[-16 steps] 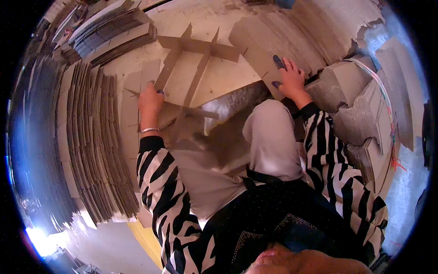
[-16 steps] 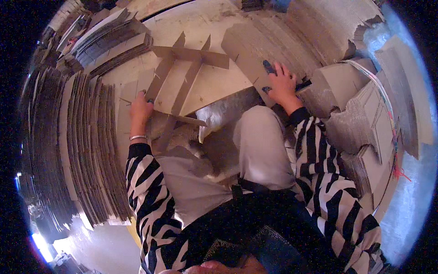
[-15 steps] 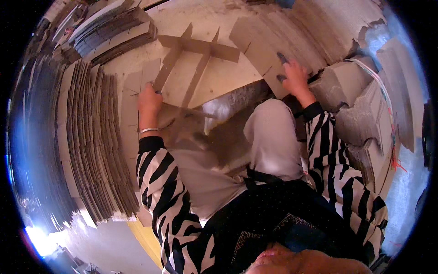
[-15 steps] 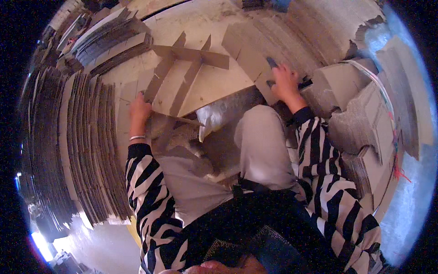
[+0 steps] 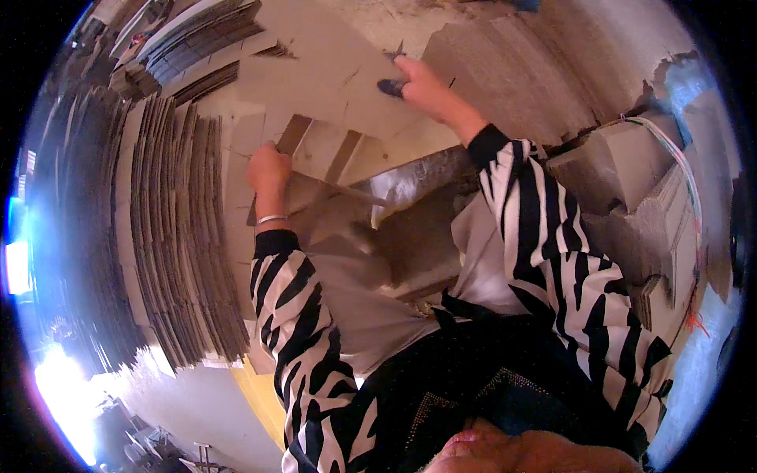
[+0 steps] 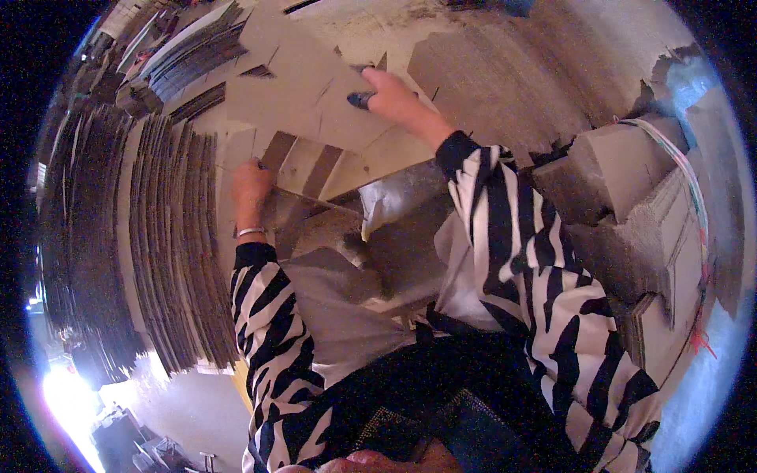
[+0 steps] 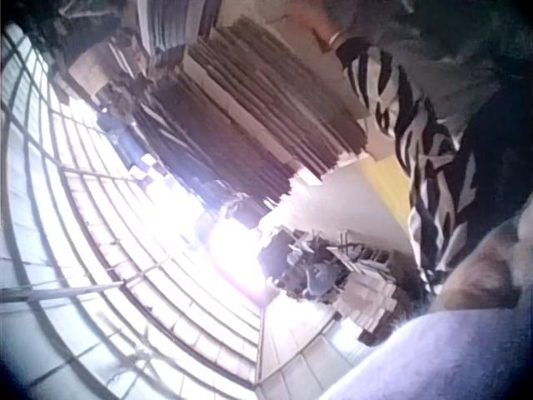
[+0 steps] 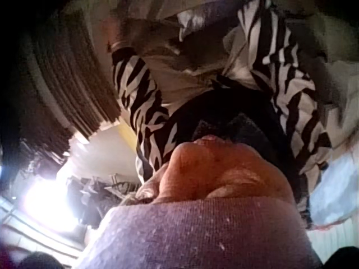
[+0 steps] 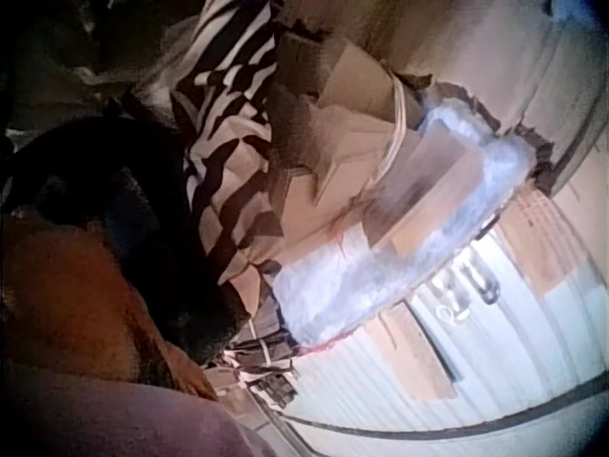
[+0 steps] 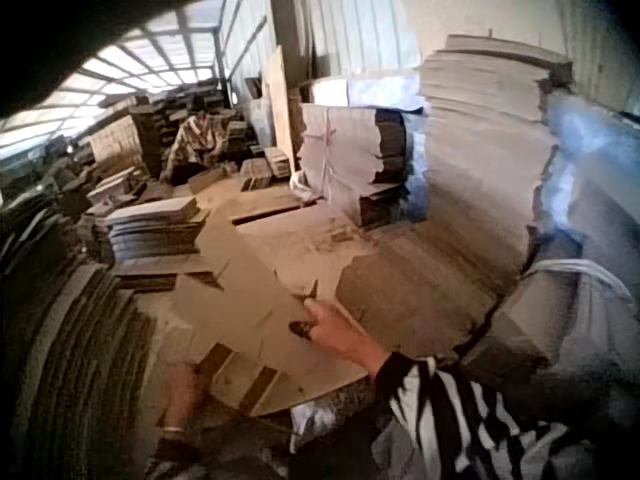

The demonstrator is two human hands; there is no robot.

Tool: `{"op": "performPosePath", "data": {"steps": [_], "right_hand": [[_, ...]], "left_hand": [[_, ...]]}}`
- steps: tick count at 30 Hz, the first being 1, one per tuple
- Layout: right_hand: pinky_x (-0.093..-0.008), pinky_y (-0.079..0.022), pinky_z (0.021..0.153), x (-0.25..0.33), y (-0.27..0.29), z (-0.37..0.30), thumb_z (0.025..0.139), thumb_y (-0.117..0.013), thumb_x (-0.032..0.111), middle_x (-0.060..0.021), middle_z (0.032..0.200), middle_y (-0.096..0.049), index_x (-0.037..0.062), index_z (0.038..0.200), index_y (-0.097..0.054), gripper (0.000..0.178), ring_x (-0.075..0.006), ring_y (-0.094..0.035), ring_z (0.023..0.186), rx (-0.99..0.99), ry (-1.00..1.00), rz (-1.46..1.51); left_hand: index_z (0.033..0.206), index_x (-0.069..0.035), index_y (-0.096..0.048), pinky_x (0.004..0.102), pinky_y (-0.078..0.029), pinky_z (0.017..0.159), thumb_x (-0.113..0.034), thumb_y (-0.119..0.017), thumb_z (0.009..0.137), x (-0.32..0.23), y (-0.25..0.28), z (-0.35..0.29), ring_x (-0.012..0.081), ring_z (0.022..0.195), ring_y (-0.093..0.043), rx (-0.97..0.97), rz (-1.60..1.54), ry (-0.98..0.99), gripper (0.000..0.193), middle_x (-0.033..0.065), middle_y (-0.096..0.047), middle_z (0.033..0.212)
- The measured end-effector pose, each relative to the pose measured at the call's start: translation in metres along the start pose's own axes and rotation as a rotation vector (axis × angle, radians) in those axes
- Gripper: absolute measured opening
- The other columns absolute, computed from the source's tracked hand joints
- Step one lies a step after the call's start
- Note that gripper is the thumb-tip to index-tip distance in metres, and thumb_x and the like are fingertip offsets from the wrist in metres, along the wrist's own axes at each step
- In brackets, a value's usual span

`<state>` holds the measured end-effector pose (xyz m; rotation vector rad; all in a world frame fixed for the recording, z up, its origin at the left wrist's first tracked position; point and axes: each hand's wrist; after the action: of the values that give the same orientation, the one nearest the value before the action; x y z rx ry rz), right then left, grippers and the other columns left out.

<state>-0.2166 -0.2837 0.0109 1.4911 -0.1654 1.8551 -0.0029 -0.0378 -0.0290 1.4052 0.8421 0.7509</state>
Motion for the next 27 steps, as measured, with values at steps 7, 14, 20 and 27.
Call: {"op": "performPosePath", "data": {"steps": [7, 14, 20, 27], "right_hand": [[-0.0345, -0.047, 0.075, -0.024, -0.002, 0.002, 0.086, -0.064, 0.02, -0.012, 0.094, -0.065, 0.002, 0.11, -0.059, 0.03, -0.0224, -0.06, 0.084, 0.071, -0.055, -0.197], [-0.0454, -0.046, 0.07, 0.001, -0.005, -0.012, 0.077, -0.064, 0.014, -0.0231, 0.089, -0.061, 0.0023, 0.102, -0.057, 0.028, -0.0429, -0.057, 0.082, 0.123, 0.263, -0.589], [-0.0498, -0.046, 0.07, -0.007, -0.026, -0.033, 0.075, -0.06, 0.009, -0.022, 0.08, -0.061, 0.0036, 0.092, -0.056, 0.018, -0.0417, -0.06, 0.082, 0.103, 0.114, -0.509], [-0.0328, -0.046, 0.081, 0.015, 0.058, -0.07, 0.087, -0.059, 0.012, -0.0151, 0.101, -0.065, 0.0001, 0.112, -0.056, 0.028, -0.0213, -0.06, 0.093, -0.281, -0.053, -0.271]], "left_hand": [[0.105, -0.01, -0.064, 0.0485, -0.051, 0.081, -0.02, -0.055, 0.08, 0.01, -0.005, -0.005, 0.0374, 0.099, -0.062, -0.01, -0.087, 0.046, 0.028, 0.0182, -0.066, 0.103], [0.105, -0.009, -0.063, 0.0491, -0.052, 0.081, -0.02, -0.054, 0.081, -0.007, 0.001, -0.011, 0.0381, 0.1, -0.062, 0.019, -0.096, -0.014, 0.028, 0.0181, -0.066, 0.104], [0.103, -0.008, -0.064, 0.049, -0.052, 0.081, -0.02, -0.055, 0.081, 0.003, -0.005, -0.006, 0.0385, 0.1, -0.062, 0.013, -0.073, -0.004, 0.027, 0.019, -0.066, 0.105], [0.103, -0.008, -0.064, 0.0491, -0.051, 0.083, -0.02, -0.055, 0.08, 0.01, -0.002, -0.011, 0.0394, 0.101, -0.062, 0.014, -0.102, 0.031, 0.027, 0.0193, -0.066, 0.107]]}}
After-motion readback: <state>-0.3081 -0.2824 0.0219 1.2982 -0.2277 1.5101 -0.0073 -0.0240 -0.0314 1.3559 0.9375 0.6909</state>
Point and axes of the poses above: each hand's wrist, its own z-axis towards the middle knuckle, its own y-axis out of the back of the hand, x = y × z
